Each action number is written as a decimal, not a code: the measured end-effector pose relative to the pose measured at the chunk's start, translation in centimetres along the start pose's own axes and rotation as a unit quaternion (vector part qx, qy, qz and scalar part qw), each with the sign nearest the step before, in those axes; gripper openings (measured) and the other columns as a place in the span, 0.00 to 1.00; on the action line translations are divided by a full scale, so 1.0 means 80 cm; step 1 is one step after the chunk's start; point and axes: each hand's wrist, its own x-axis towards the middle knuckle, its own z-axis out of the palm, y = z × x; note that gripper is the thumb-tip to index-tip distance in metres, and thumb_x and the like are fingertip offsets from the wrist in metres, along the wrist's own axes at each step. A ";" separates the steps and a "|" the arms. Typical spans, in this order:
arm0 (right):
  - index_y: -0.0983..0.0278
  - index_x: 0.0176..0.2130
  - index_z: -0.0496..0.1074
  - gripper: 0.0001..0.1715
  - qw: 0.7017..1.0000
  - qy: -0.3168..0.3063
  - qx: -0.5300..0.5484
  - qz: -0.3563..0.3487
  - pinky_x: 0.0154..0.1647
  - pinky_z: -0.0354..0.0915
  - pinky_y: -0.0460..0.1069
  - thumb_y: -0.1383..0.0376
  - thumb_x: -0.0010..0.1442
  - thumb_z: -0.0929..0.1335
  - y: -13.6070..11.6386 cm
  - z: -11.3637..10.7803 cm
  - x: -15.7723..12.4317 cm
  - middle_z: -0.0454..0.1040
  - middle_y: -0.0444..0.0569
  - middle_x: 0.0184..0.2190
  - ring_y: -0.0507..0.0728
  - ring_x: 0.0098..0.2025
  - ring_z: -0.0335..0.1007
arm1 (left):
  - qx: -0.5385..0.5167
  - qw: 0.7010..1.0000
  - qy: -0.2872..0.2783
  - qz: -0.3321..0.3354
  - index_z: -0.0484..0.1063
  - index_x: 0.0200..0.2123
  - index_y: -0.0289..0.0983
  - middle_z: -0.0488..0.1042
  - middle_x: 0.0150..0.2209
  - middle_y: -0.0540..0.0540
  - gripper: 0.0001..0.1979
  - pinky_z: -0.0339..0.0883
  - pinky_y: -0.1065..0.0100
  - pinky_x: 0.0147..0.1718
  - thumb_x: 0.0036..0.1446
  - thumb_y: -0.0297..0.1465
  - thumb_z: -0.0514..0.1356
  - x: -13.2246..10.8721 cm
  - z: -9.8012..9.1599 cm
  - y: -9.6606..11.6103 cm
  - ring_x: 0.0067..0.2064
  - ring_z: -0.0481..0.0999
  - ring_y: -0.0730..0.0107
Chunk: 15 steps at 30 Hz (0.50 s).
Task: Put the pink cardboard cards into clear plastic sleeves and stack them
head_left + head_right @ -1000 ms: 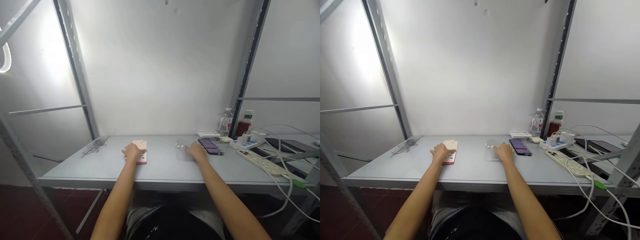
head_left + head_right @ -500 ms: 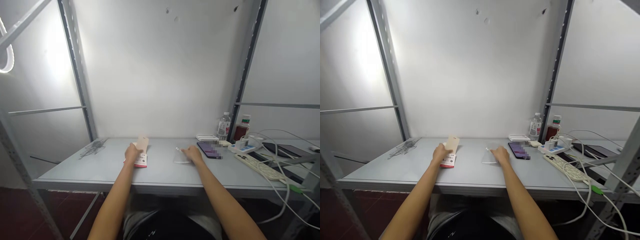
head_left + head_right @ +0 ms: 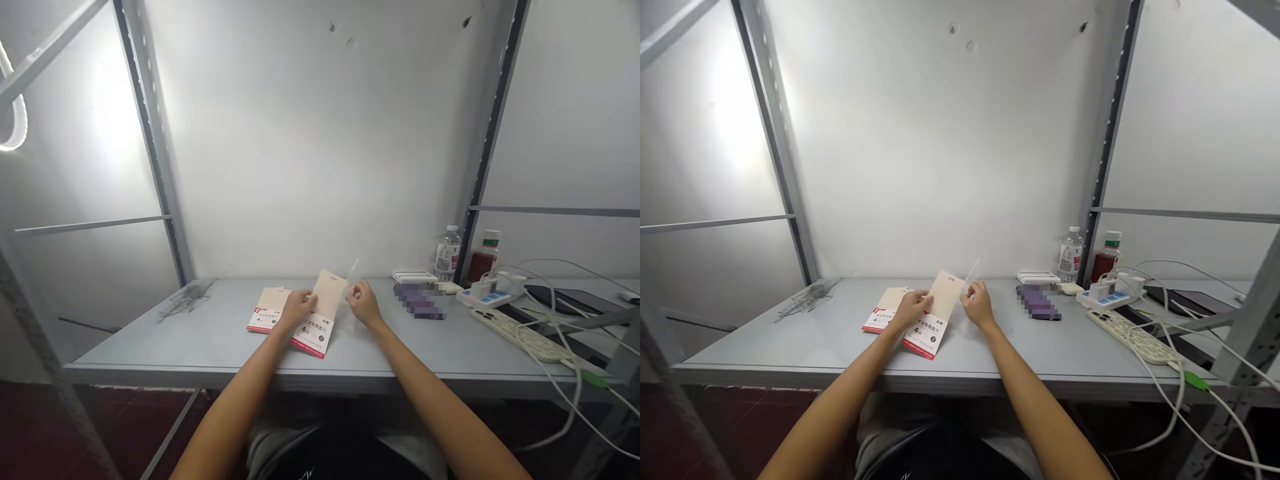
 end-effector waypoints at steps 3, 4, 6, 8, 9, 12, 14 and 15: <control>0.61 0.18 0.53 0.08 0.994 -0.068 0.082 -0.015 0.39 0.63 0.50 0.68 0.43 0.61 -0.004 -0.001 -0.006 0.66 0.50 0.43 0.57 0.46 0.62 | 0.045 0.995 0.094 -0.008 0.72 0.36 0.35 0.73 0.23 0.47 0.16 0.60 0.72 0.22 0.53 0.38 0.50 0.003 0.001 -0.006 0.24 0.71 0.71; 0.62 0.18 0.53 0.09 0.989 -0.091 0.113 -0.012 0.41 0.63 0.51 0.68 0.43 0.62 -0.006 -0.002 -0.008 0.65 0.50 0.47 0.58 0.48 0.61 | 0.051 0.993 0.106 -0.005 0.72 0.35 0.35 0.73 0.23 0.47 0.16 0.60 0.72 0.22 0.54 0.38 0.49 0.004 0.000 -0.008 0.24 0.71 0.71; 0.62 0.17 0.54 0.11 0.974 -0.132 0.184 0.007 0.45 0.62 0.54 0.68 0.43 0.63 -0.009 -0.004 -0.010 0.63 0.49 0.52 0.60 0.53 0.58 | 0.063 0.991 0.116 0.013 0.72 0.35 0.35 0.72 0.23 0.48 0.17 0.59 0.72 0.22 0.54 0.40 0.49 0.005 0.001 -0.010 0.23 0.70 0.71; 0.63 0.17 0.55 0.12 0.947 -0.167 0.271 0.039 0.47 0.61 0.56 0.68 0.44 0.64 -0.013 -0.006 -0.012 0.63 0.49 0.53 0.62 0.54 0.58 | 0.072 0.989 0.122 0.035 0.71 0.35 0.36 0.72 0.22 0.48 0.18 0.58 0.72 0.22 0.54 0.41 0.48 0.005 0.002 -0.011 0.23 0.69 0.72; 0.63 0.17 0.55 0.12 0.929 -0.183 0.317 0.057 0.48 0.61 0.57 0.68 0.44 0.64 -0.016 -0.007 -0.013 0.63 0.49 0.53 0.63 0.54 0.58 | 0.068 0.990 0.120 0.042 0.71 0.36 0.36 0.72 0.22 0.48 0.18 0.58 0.72 0.21 0.54 0.42 0.48 0.005 0.003 -0.011 0.22 0.68 0.72; 0.63 0.18 0.54 0.12 0.879 -0.199 0.422 0.096 0.48 0.61 0.59 0.70 0.44 0.64 -0.022 -0.012 -0.013 0.65 0.49 0.52 0.63 0.52 0.61 | 0.027 0.994 0.093 0.049 0.70 0.38 0.35 0.72 0.22 0.49 0.19 0.58 0.73 0.20 0.54 0.43 0.48 0.006 0.003 -0.012 0.21 0.68 0.73; 0.63 0.19 0.54 0.10 0.866 -0.193 0.449 0.109 0.49 0.61 0.59 0.70 0.44 0.63 -0.024 -0.016 -0.012 0.67 0.48 0.50 0.62 0.51 0.63 | -0.010 0.997 0.068 0.043 0.69 0.40 0.35 0.72 0.22 0.49 0.20 0.58 0.73 0.19 0.54 0.43 0.49 0.006 0.001 -0.012 0.21 0.68 0.74; 0.63 0.20 0.56 0.08 0.866 -0.191 0.445 0.123 0.48 0.62 0.59 0.70 0.44 0.63 -0.025 -0.018 -0.012 0.68 0.48 0.49 0.61 0.50 0.64 | -0.028 0.997 0.053 0.040 0.69 0.41 0.35 0.72 0.23 0.48 0.20 0.58 0.73 0.19 0.54 0.43 0.50 0.006 0.000 -0.013 0.21 0.68 0.74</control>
